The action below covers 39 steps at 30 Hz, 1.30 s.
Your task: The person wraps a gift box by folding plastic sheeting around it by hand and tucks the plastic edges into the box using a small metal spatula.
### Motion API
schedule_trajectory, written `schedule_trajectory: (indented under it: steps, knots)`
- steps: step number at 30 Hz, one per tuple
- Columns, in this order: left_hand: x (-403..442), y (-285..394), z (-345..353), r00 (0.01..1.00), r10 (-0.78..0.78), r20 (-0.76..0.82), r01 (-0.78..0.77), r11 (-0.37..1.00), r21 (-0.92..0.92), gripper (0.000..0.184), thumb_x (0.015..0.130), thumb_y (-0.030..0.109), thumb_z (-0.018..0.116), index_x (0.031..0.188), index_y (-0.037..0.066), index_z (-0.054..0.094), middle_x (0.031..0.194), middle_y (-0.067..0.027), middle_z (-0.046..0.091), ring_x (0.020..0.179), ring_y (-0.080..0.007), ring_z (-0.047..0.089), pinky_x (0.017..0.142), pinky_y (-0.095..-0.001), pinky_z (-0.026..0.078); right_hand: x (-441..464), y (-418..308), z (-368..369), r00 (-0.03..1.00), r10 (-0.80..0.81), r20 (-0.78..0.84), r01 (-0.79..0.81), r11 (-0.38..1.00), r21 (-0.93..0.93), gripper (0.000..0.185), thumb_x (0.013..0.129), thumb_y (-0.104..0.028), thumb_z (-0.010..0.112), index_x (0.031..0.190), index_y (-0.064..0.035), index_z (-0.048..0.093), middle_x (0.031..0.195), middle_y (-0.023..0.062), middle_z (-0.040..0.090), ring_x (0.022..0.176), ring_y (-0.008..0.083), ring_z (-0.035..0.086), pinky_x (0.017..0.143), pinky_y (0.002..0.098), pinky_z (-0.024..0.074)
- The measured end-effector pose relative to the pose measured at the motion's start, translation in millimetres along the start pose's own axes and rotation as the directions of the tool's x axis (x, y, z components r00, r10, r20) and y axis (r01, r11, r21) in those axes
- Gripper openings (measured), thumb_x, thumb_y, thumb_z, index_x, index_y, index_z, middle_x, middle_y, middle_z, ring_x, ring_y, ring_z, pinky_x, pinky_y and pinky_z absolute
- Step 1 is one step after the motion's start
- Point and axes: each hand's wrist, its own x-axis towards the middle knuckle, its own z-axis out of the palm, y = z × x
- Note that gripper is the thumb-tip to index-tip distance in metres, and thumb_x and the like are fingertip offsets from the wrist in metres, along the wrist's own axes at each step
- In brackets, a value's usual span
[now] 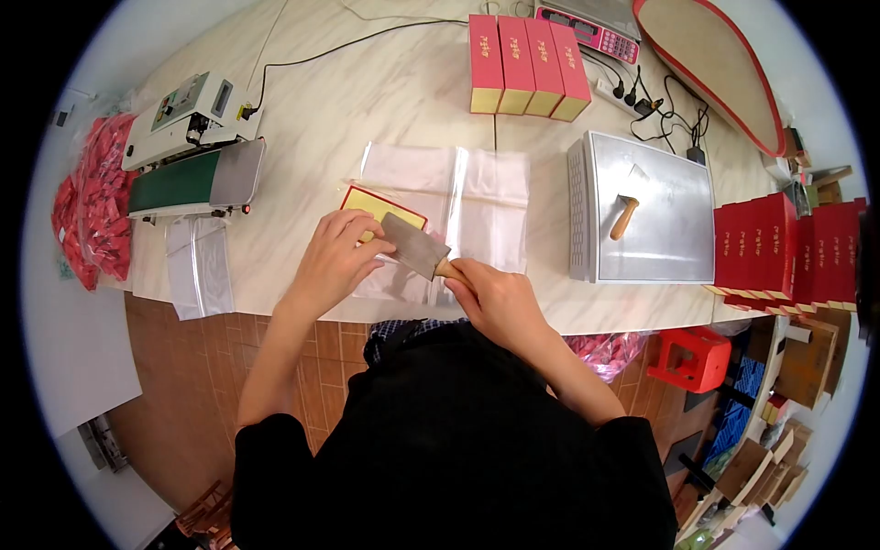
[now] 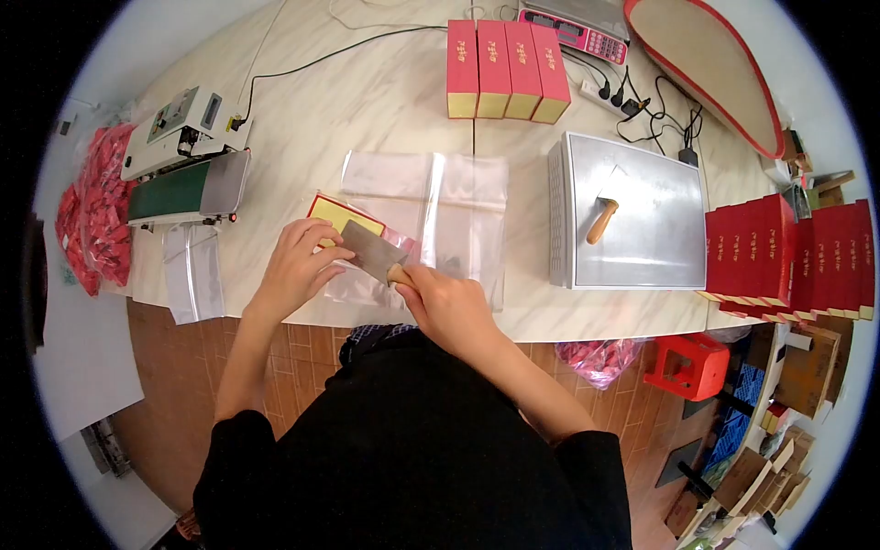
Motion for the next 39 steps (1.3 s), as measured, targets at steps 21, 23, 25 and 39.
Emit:
schedule_trajectory:
  steps: [21, 23, 25, 39]
  knots:
    - [8.8, -39.1, -25.0, 0.997, 0.061, 0.038, -0.057, 0.993, -0.099, 0.013, 0.078, 0.014, 0.075, 0.084, 0.009, 0.064, 0.092, -0.0012, 0.063, 0.097, -0.0228, 0.058, 0.092, -0.0388, 0.043, 7.8, 0.2, -3.2, 0.998, 0.021, 0.058, -0.019, 0.999, -0.030, 0.020, 0.093, -0.021, 0.063, 0.105, -0.0044, 0.066, 0.081, 0.0137, 0.069, 0.068, 0.0352, 0.065, 0.057, 0.0441, 0.0511]
    - [8.3, -35.5, -24.1, 0.997, 0.075, 0.011, -0.073, 0.993, -0.096, 0.013, 0.080, 0.014, 0.073, 0.088, 0.009, 0.064, 0.094, -0.0019, 0.063, 0.098, -0.0225, 0.059, 0.094, -0.0396, 0.043, 7.8, 0.4, -2.6, 0.998, 0.017, 0.063, -0.016, 1.000, -0.025, 0.020, 0.093, -0.021, 0.063, 0.105, -0.0042, 0.066, 0.082, 0.0138, 0.069, 0.068, 0.0354, 0.065, 0.057, 0.0440, 0.0511]
    - [6.0, -37.5, -20.5, 0.997, 0.067, 0.024, -0.065, 0.994, -0.086, 0.016, 0.080, 0.014, 0.073, 0.091, 0.009, 0.063, 0.096, -0.0025, 0.063, 0.099, -0.0227, 0.059, 0.097, -0.0406, 0.043, 7.9, 1.0, -2.4, 0.998, 0.016, 0.066, -0.015, 1.000, -0.019, 0.021, 0.093, -0.021, 0.063, 0.105, -0.0040, 0.066, 0.083, 0.0139, 0.069, 0.068, 0.0355, 0.065, 0.058, 0.0440, 0.0512]
    - [3.7, -22.1, -5.8, 0.989, 0.141, 0.044, -0.141, 0.990, -0.007, 0.021, 0.072, 0.019, 0.079, 0.089, 0.013, 0.069, 0.097, 0.0004, 0.062, 0.104, -0.0215, 0.056, 0.104, -0.0428, 0.040, 6.5, 2.5, -1.8, 0.999, -0.007, 0.053, 0.008, 1.000, -0.029, 0.021, 0.094, -0.021, 0.063, 0.106, -0.0036, 0.064, 0.083, 0.0138, 0.069, 0.067, 0.0353, 0.065, 0.056, 0.0434, 0.0511]
